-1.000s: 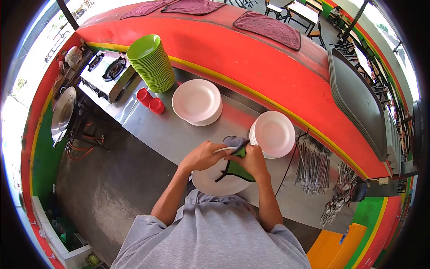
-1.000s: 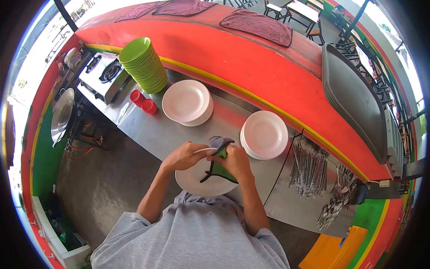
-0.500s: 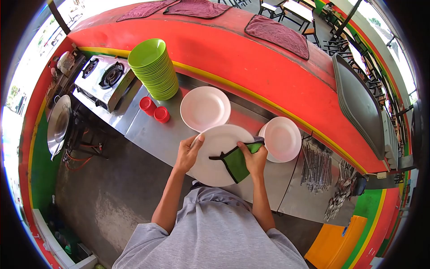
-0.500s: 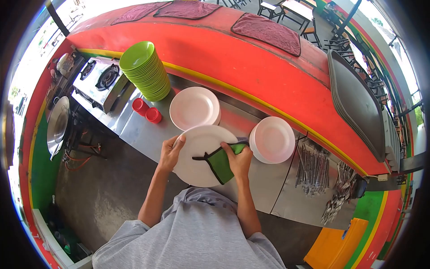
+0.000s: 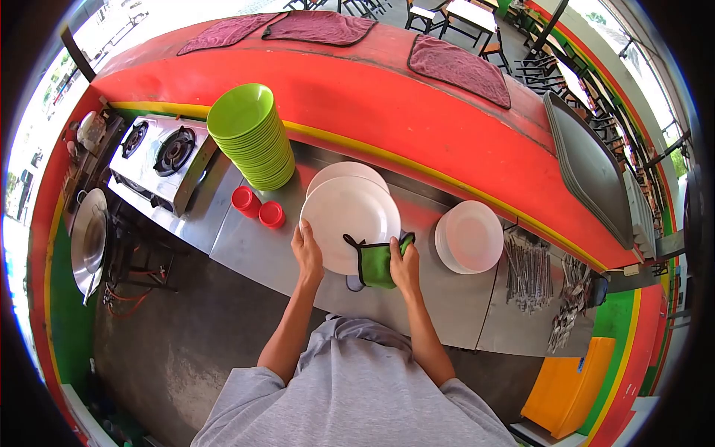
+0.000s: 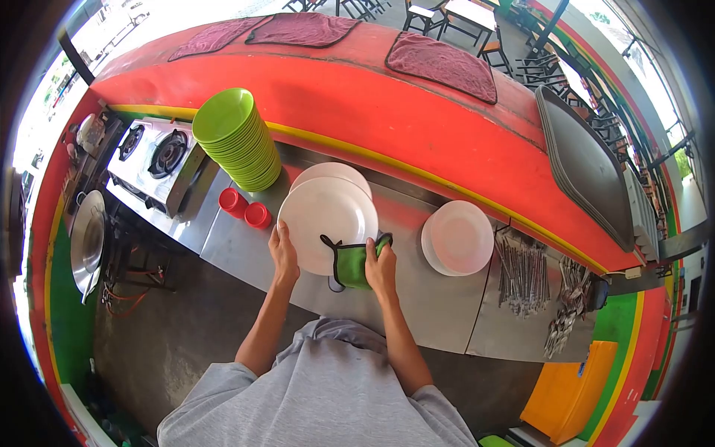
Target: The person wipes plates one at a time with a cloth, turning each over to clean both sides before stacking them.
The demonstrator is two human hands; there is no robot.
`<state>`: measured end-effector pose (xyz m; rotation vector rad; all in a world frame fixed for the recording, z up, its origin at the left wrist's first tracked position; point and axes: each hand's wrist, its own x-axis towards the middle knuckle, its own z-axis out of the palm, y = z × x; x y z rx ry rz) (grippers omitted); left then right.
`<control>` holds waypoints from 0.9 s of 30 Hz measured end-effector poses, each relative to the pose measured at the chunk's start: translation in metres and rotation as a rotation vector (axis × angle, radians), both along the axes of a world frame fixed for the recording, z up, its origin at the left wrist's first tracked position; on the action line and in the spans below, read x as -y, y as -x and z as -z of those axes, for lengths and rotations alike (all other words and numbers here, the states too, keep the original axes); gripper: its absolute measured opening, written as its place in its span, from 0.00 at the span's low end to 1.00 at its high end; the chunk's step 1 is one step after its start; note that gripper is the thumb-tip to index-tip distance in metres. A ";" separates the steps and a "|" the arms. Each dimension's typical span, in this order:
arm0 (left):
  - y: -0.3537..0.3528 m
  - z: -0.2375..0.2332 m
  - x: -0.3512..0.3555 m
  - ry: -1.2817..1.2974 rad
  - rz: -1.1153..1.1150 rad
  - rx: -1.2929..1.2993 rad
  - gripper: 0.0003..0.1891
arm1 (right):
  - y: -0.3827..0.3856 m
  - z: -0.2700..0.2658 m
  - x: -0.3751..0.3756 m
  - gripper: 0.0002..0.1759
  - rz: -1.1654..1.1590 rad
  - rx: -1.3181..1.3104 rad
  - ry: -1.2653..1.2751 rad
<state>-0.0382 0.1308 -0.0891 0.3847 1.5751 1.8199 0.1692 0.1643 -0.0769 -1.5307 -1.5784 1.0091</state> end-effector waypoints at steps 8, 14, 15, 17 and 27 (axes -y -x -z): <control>0.016 0.028 -0.019 0.013 -0.062 -0.218 0.25 | 0.031 0.028 -0.006 0.22 0.076 -0.022 -0.032; 0.025 0.041 -0.026 0.038 -0.050 -0.243 0.26 | 0.042 0.043 -0.004 0.21 0.117 -0.049 -0.007; 0.026 0.042 -0.027 0.047 -0.039 -0.232 0.26 | 0.043 0.046 -0.004 0.21 0.121 -0.044 -0.006; 0.027 0.045 -0.028 0.074 -0.016 -0.215 0.27 | 0.044 0.051 -0.004 0.20 0.132 -0.033 -0.002; 0.028 0.080 -0.042 0.055 -0.006 -0.175 0.27 | 0.048 0.051 0.000 0.20 0.142 -0.008 0.018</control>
